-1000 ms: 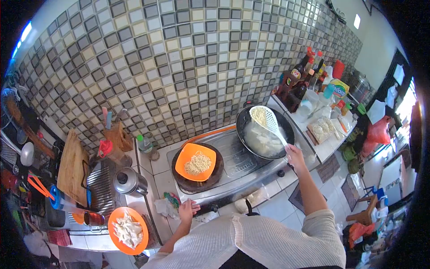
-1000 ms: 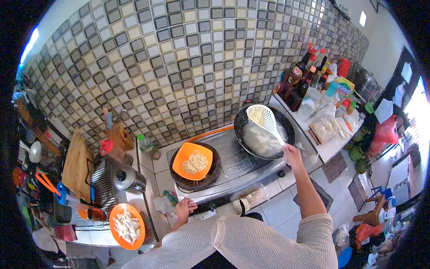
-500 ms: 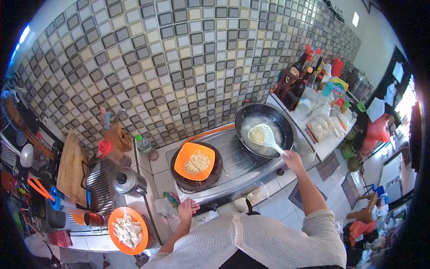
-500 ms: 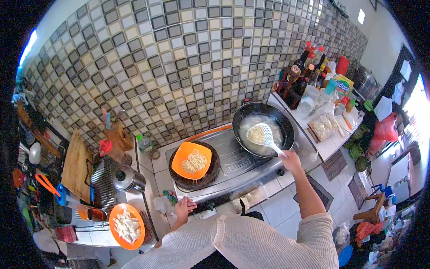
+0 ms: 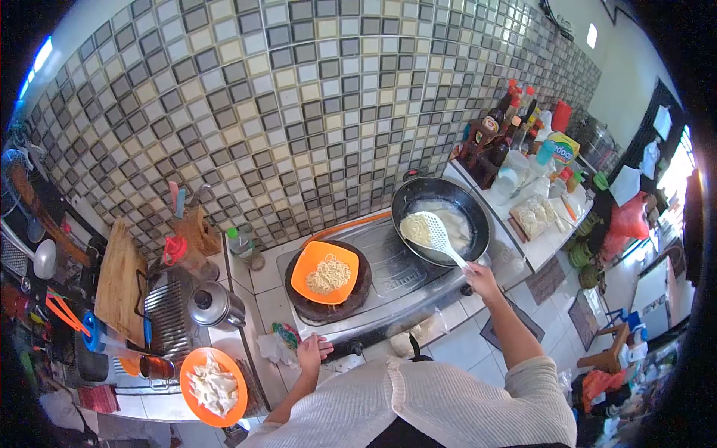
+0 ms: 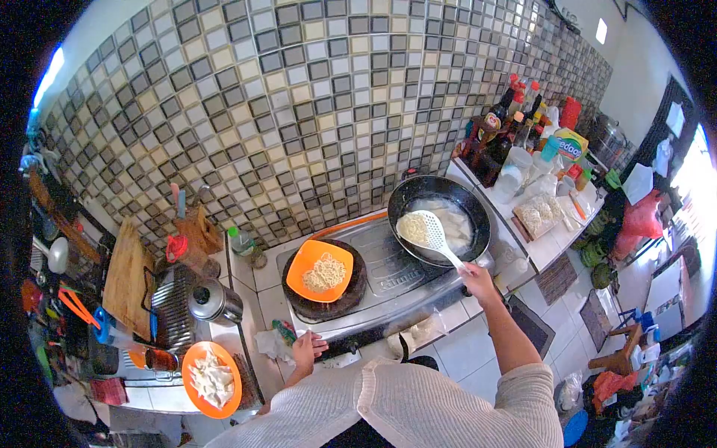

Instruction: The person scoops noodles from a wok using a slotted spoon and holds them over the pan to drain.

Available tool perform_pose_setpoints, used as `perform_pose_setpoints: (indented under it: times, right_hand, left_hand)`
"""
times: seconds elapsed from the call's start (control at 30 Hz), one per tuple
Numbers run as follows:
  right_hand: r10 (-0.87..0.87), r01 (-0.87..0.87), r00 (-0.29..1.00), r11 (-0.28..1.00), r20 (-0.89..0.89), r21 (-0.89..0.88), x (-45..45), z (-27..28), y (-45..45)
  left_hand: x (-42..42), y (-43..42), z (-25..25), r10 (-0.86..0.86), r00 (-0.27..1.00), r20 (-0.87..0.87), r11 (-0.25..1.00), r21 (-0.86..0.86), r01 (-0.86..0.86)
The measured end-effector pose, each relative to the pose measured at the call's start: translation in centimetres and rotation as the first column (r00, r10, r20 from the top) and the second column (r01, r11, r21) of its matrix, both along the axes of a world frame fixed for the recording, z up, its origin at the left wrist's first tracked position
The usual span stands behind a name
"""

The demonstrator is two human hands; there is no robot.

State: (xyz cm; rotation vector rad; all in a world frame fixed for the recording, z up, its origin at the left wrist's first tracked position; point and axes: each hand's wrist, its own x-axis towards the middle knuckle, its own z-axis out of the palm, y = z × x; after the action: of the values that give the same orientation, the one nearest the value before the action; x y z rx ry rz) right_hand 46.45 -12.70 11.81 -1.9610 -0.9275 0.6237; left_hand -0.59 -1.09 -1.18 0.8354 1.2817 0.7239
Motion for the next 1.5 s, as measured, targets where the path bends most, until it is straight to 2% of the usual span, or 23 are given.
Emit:
perform_pose_setpoints:
  times: [0.03, 0.07, 0.13, 0.17, 0.23, 0.27, 0.33, 0.37, 0.47, 0.53, 0.6, 0.67, 0.7, 0.8, 0.87, 0.97, 1.03, 1.1, 1.2, 1.33, 1.4, 1.5]
  right_hand:
    - [-0.082, 0.071, 0.958, 0.996, -0.274, -0.047, -1.0, 1.2, 0.0]
    - [-0.082, 0.072, 0.958, 0.996, -0.274, -0.047, -1.4, 1.4, 0.0]
    - [-0.099, 0.141, 0.882, 0.989, -0.461, 0.056, -2.1, 1.8, 0.1]
    - [-0.098, 0.139, 0.882, 0.989, -0.461, 0.055, -2.3, 2.0, 0.1]
    - [-0.079, 0.197, 0.874, 0.960, -0.480, 0.200, -2.8, 2.5, 0.3]
    - [-0.079, 0.197, 0.874, 0.960, -0.480, 0.200, -3.0, 2.9, 0.3]
    - [-0.148, 0.252, 0.919, 0.933, -0.365, 0.258, -3.7, 3.8, 0.4]
    - [-0.150, 0.254, 0.919, 0.932, -0.364, 0.257, -3.8, 3.7, 0.4]
    - [-0.196, 0.300, 0.912, 0.919, -0.362, 0.258, -4.0, 2.0, 0.0]
    - [-0.257, 0.320, 0.917, 0.931, -0.306, 0.177, -3.7, 0.0, -0.2]
    - [-0.254, 0.309, 0.928, 0.933, -0.273, 0.183, -3.0, -2.2, -0.4]
    - [-0.232, 0.296, 0.950, 0.884, -0.211, 0.362, -1.8, -5.1, -0.3]
    - [-0.290, 0.339, 0.939, 0.876, -0.187, 0.343, -3.1, -3.3, -0.4]
    - [-0.320, 0.394, 0.912, 0.857, -0.254, 0.333, -5.8, 0.1, 0.0]
    - [-0.301, 0.369, 0.921, 0.876, -0.247, 0.311, -5.0, -1.9, -0.2]
    - [-0.286, 0.337, 0.937, 0.890, -0.199, 0.308, -4.6, -3.2, -0.4]
    - [-0.299, 0.336, 0.941, 0.884, -0.159, 0.324, -5.0, -2.3, -0.1]
    - [-0.274, 0.386, 0.905, 0.849, -0.324, 0.360, -5.7, -1.2, -0.3]
    - [-0.327, 0.442, 0.873, 0.845, -0.362, 0.301, -6.1, -1.1, 0.1]
    - [-0.317, 0.402, 0.893, 0.882, -0.320, 0.248, -5.9, -1.6, 0.1]
    - [-0.337, 0.447, 0.867, 0.852, -0.367, 0.272, -6.3, -1.7, 0.2]
    - [-0.322, 0.430, 0.887, 0.837, -0.331, 0.338, -6.3, -2.3, 0.4]
  left_hand:
    - [0.0, 0.0, 0.0, -0.004, 1.000, -0.003, 1.000, -0.004, 0.004]
    - [0.0, 0.0, 0.1, -0.008, 1.000, -0.006, 1.000, -0.008, 0.008]
    - [0.0, 0.0, 0.1, -0.010, 1.000, -0.002, 1.000, -0.003, 0.010]
    - [0.0, 0.0, 0.1, -0.012, 1.000, 0.002, 1.000, -0.001, 0.012]
    - [-0.1, 0.0, 0.3, -0.016, 1.000, 0.007, 1.000, -0.008, 0.016]
    - [0.0, 0.0, 0.3, -0.022, 1.000, 0.014, 1.000, -0.016, 0.022]
    - [0.0, 0.0, 0.6, -0.020, 1.000, 0.013, 1.000, -0.010, 0.020]
    - [0.0, -0.1, 0.7, -0.017, 1.000, 0.011, 1.000, -0.003, 0.017]
    - [0.1, -0.3, 1.0, -0.004, 1.000, 0.019, 1.000, 0.002, 0.004]
    - [0.0, -0.3, 1.0, -0.009, 1.000, 0.021, 1.000, 0.007, 0.009]
    - [0.0, -0.2, 0.8, -0.006, 1.000, 0.024, 1.000, 0.017, 0.006]
    - [-0.2, -0.1, 0.3, -0.041, 0.999, 0.002, 0.999, 0.014, 0.041]
    - [-0.1, 0.0, 0.3, -0.038, 0.999, 0.003, 0.999, 0.014, 0.038]
    - [0.0, -0.2, 0.3, -0.022, 1.000, 0.003, 1.000, -0.012, 0.022]
    - [-0.1, -0.2, 0.4, -0.039, 0.999, -0.006, 0.999, 0.038, 0.039]
    - [-0.1, -0.1, 0.4, -0.052, 0.998, -0.026, 0.998, 0.021, 0.053]
    - [-0.3, -0.1, -0.1, -0.046, 0.999, -0.005, 0.999, 0.024, 0.046]
    - [-0.2, -0.1, -0.2, -0.044, 0.999, 0.015, 0.999, 0.023, 0.044]
    - [-0.2, -0.3, 0.0, -0.035, 0.999, -0.009, 0.999, 0.021, 0.035]
    - [0.0, -0.1, 0.4, -0.025, 1.000, -0.007, 1.000, 0.014, 0.025]
    - [-0.1, -0.1, 0.3, -0.019, 1.000, -0.008, 1.000, -0.001, 0.019]
    - [0.0, -0.1, 0.2, -0.020, 1.000, -0.013, 1.000, 0.002, 0.020]
